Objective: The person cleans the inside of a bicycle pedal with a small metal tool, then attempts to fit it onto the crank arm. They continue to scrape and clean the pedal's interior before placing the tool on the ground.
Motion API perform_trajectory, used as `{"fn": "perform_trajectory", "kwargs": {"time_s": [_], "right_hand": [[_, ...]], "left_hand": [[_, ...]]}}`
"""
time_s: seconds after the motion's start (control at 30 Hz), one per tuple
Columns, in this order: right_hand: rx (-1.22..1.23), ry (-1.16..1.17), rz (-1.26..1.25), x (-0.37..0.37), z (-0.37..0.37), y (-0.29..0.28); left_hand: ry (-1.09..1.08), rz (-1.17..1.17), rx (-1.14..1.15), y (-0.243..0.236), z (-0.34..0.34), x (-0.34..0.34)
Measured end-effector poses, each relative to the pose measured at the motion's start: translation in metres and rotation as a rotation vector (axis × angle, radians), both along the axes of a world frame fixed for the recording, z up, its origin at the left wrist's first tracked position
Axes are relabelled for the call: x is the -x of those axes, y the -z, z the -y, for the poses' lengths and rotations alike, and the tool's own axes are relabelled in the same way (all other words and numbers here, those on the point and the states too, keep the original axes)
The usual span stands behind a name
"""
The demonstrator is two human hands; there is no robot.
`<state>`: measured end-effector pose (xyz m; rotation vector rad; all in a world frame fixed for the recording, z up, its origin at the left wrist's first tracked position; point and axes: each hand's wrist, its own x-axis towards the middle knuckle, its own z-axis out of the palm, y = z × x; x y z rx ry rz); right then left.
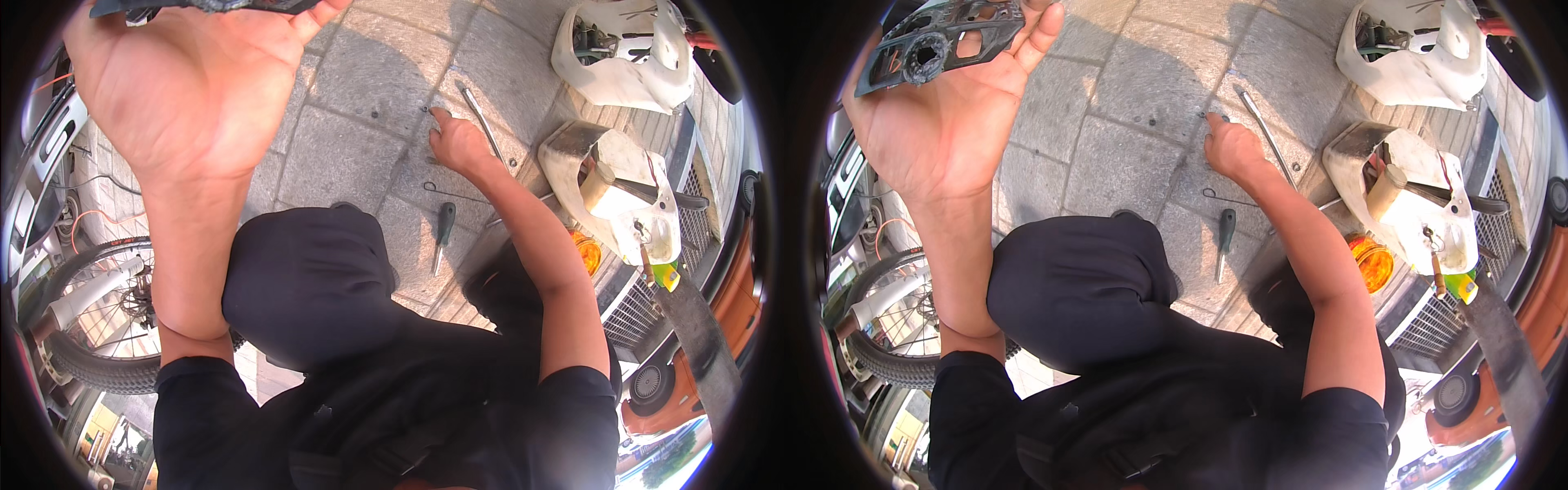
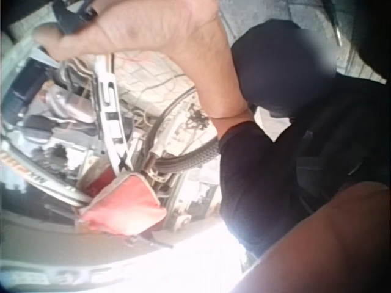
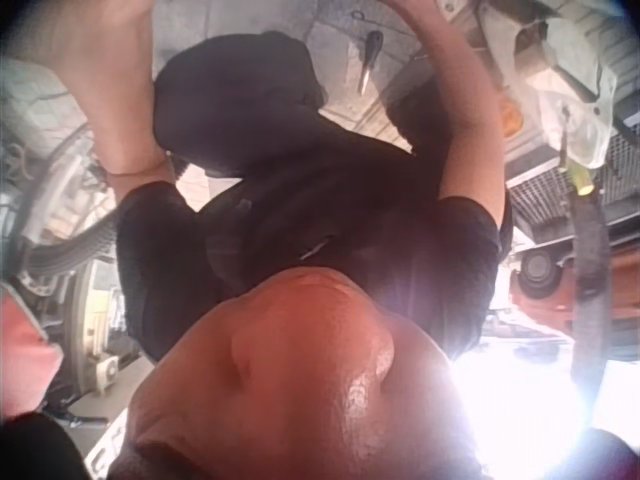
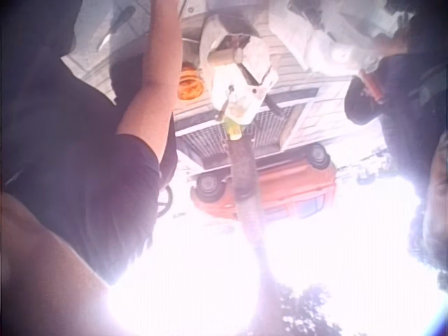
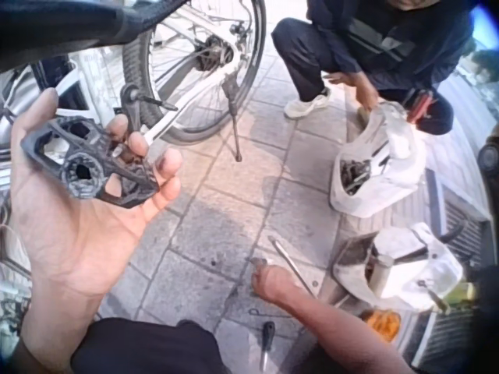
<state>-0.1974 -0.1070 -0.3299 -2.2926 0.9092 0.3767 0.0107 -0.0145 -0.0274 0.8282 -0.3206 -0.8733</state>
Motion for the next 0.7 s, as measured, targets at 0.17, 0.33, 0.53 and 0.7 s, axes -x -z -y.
{"fn": "perform_trajectory", "kwargs": {"time_s": [0.17,0.33,0.53,0.7], "right_hand": [[-0.001,0.054,-0.001,-0.011,-0.001,0.008],[-0.005,0.021,0.027,-0.004,-0.003,0.012],[-0.007,0.058,0.005,-0.007,-0.006,0.009],[-0.006,0.107,0.129,-0.016,-0.007,0.013]], "left_hand": [[-0.013,0.009,0.001,-0.001,-0.001,-0.001],[0.005,0.018,0.003,0.003,-0.001,-0.002],[0.01,0.018,-0.002,0.003,0.001,-0.003],[0.01,0.019,-0.003,0.004,0.005,-0.001]]}}
